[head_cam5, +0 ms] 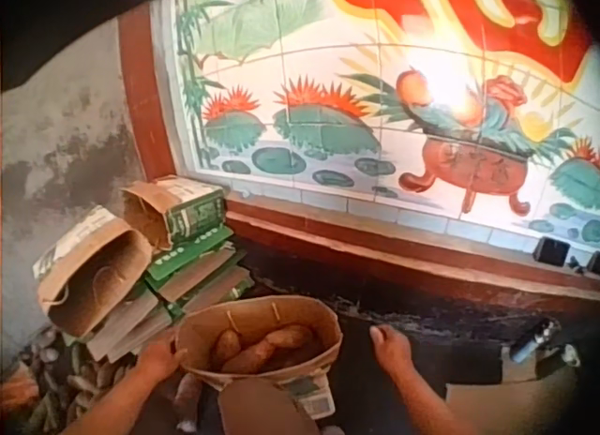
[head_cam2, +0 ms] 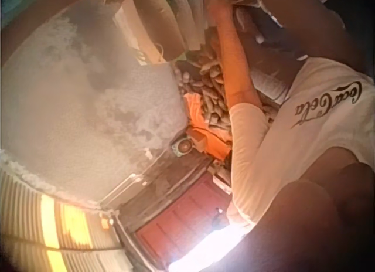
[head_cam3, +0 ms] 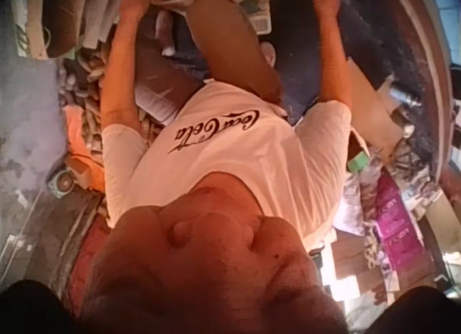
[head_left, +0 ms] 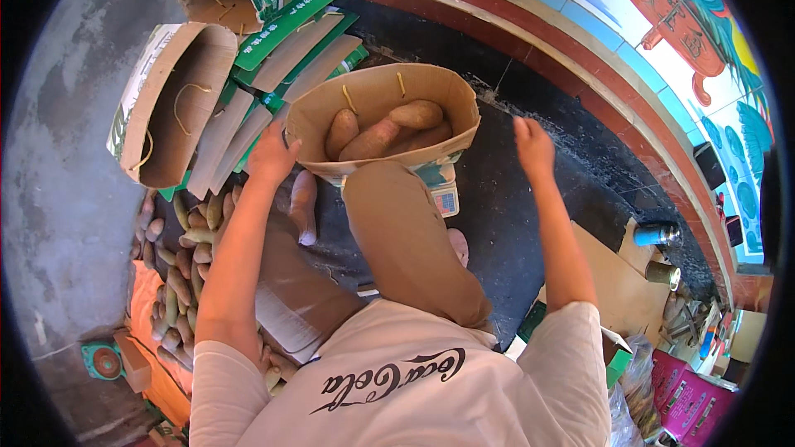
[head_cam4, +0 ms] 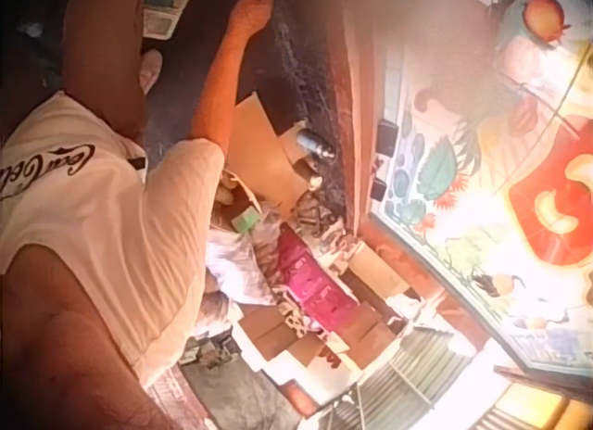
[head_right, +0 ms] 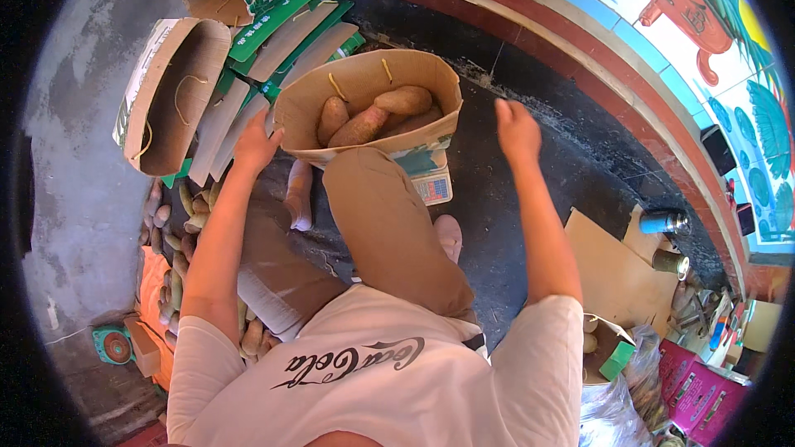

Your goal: Packing long produce from a pile on the floor into cardboard boxes on a scale.

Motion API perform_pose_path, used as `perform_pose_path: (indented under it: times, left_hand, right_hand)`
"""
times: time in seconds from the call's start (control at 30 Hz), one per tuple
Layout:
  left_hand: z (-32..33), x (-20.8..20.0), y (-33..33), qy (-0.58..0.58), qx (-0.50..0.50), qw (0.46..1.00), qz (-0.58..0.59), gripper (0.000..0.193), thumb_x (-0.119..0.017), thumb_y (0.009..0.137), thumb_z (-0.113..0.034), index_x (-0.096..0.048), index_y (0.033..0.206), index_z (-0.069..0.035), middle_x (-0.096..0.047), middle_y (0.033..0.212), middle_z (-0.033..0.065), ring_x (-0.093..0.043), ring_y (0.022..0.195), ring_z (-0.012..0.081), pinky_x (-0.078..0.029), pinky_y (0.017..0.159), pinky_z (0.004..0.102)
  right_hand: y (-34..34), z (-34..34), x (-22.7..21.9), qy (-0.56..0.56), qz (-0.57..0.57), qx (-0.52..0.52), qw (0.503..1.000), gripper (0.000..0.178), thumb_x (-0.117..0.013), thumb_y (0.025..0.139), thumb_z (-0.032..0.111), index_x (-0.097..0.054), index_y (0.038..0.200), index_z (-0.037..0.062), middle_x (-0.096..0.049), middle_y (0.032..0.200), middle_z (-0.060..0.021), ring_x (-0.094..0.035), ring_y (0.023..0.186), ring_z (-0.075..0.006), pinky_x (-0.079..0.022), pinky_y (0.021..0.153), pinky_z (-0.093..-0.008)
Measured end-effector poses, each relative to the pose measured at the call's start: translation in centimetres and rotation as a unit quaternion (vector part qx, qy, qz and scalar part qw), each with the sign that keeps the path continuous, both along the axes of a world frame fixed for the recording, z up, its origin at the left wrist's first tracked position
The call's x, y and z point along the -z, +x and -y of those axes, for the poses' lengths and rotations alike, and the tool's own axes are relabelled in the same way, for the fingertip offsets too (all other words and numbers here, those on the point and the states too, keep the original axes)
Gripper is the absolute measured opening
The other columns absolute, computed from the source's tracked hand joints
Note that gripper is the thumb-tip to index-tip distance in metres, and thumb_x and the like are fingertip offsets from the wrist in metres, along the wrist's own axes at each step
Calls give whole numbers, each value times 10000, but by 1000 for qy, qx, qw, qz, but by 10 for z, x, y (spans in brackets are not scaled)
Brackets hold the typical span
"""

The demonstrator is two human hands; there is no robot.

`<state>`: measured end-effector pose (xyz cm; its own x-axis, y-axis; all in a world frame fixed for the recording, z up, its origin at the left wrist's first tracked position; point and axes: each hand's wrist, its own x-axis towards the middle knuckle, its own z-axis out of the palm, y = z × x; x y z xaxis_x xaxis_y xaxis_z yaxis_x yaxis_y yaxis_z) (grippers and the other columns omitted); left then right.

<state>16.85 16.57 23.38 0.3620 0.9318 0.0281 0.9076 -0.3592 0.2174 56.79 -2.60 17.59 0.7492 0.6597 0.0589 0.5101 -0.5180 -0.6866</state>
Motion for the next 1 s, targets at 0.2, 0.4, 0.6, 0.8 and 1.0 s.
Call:
perform_pose_path:
  times: [0.2,0.4,0.6,0.8,1.0]
  left_hand:
    - [-22,30,-12,-182,-80,980,-27,448,-581,780,-387,-579,1002,2,-606,984,196,-583,920,324,-454,802,396]
    - [-22,35,-6,-303,-133,940,82,400,-553,805,-369,-613,836,25,-623,669,120,-611,557,201,-481,522,318]
    - [-32,64,3,-321,-220,911,140,258,-517,786,-232,-599,760,12,-610,622,111,-584,481,196,-433,416,322]
    - [-33,71,-10,-221,-133,965,44,221,-475,723,-174,-589,705,14,-575,555,145,-564,445,234,-443,439,366]
    - [-21,53,-7,-140,-69,988,9,271,-483,747,-236,-596,701,6,-601,627,181,-596,586,321,-465,591,426]
  right_hand:
    - [-33,-79,4,-141,40,-113,983,409,-516,825,412,-614,951,36,-635,902,-184,-600,906,-321,-456,805,-400]
    - [-26,-90,5,-301,-81,-121,942,292,-481,806,221,-639,901,-5,-654,892,-161,-628,894,-269,-472,795,-376]
    - [-16,-79,21,-335,-4,-275,901,251,-450,782,119,-666,860,17,-670,764,-117,-658,793,-240,-494,733,-349]
    - [-33,-70,-7,-318,-66,-201,924,229,-481,781,117,-672,862,20,-670,744,-113,-665,725,-230,-502,702,-328]
    - [-19,-51,-13,-330,-65,-182,924,164,-563,734,85,-678,824,11,-669,748,-120,-662,773,-228,-501,722,-363]
